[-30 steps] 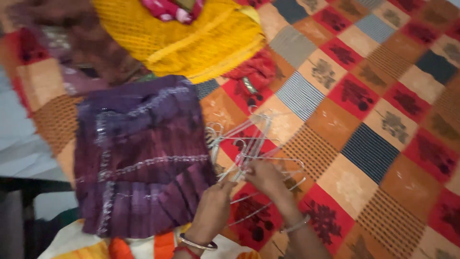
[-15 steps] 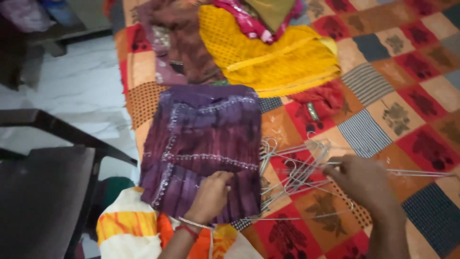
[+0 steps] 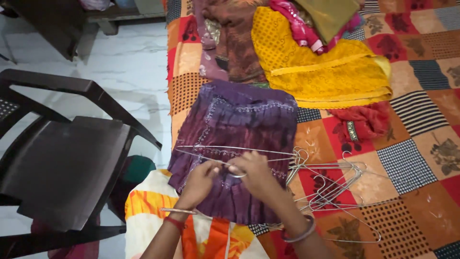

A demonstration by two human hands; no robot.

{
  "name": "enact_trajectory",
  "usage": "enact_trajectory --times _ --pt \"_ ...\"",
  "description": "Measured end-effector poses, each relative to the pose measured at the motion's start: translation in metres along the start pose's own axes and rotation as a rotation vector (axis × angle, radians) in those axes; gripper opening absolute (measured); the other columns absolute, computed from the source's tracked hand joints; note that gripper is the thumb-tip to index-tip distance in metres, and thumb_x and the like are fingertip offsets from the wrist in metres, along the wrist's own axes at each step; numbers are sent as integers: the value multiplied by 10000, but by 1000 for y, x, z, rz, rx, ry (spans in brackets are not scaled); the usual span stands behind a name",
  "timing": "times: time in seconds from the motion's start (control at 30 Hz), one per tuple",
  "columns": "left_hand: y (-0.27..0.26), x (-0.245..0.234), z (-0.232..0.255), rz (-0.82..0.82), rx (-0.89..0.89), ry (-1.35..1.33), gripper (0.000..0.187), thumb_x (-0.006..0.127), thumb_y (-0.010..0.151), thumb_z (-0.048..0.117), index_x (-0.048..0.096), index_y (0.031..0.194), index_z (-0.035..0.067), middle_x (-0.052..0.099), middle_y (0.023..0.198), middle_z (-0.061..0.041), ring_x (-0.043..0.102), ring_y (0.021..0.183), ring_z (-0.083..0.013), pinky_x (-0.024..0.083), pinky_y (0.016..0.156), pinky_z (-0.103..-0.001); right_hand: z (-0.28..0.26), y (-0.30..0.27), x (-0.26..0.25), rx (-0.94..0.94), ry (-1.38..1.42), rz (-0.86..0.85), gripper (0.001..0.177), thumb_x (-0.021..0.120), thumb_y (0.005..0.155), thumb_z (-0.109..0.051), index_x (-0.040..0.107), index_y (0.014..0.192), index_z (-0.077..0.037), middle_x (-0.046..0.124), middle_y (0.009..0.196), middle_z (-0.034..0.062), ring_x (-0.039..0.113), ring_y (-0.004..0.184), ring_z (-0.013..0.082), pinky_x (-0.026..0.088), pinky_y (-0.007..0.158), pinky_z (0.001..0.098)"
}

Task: The person places a pink and orange patterned scarf onto a metal hanger and hangs it in a wardrobe. The person then picks up a purple patterned scarf, unfolds it, and places it onto a metal hanger.

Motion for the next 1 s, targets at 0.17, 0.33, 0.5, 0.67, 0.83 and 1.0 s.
enact_trajectory --times 0.17,0.33,0.5,0.67,0.83,1.0 --pt "-7 10 -37 -37 -421 -808 425 520 998 293 602 1331 43 741 1179 -110 742 1030 -203 587 876 -378 -9 -12 29 -30 9 103 307 684 837 -77 721 1132 -151 582 909 83 545 965 295 405 889 465" --pt "-17 31 -47 -20 -503 -826 479 624 955 277 494 1346 33 659 1118 -133 703 1009 -265 615 853 -447 1 -37 34 36 45 134 380 646 782 29 757 1102 -141 668 979 78 591 1003 305 417 894 457" --pt "-9 45 -73 36 -478 -780 587 659 893 81 397 1412 -7 693 1126 -211 739 964 -304 629 840 -412 38 -47 31 230 318 128 439 504 789 149 728 1108 -53 733 1043 123 737 997 267 573 899 347" --pt "-11 50 -73 95 -432 -649 863 662 815 -97 175 1522 -3 707 1086 -235 753 878 -282 647 789 -366 64 -20 44 267 268 -8 268 611 886 47 730 1113 -32 758 1088 165 758 1025 282 581 897 353" --pt "-29 55 -48 128 -422 -576 1104 629 779 -183 -57 1585 130 667 1012 -218 729 803 -290 629 687 -362 84 9 84 343 -26 -522 539 827 773 -327 681 1151 28 708 1131 238 701 1074 349 550 930 394" --pt "-44 47 -35 135 -443 -507 1196 608 796 -170 -146 1590 312 670 977 -189 709 749 -262 634 651 -363 104 0 133 453 -243 -914 660 843 714 -376 656 1157 76 691 1152 260 701 1094 352 569 926 400"
Point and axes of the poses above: each hand's wrist, its own y-axis towards the middle knuckle, its own x-axis out of the palm, z = x × y, the point moved 6 cm from there along y, towards the middle knuckle
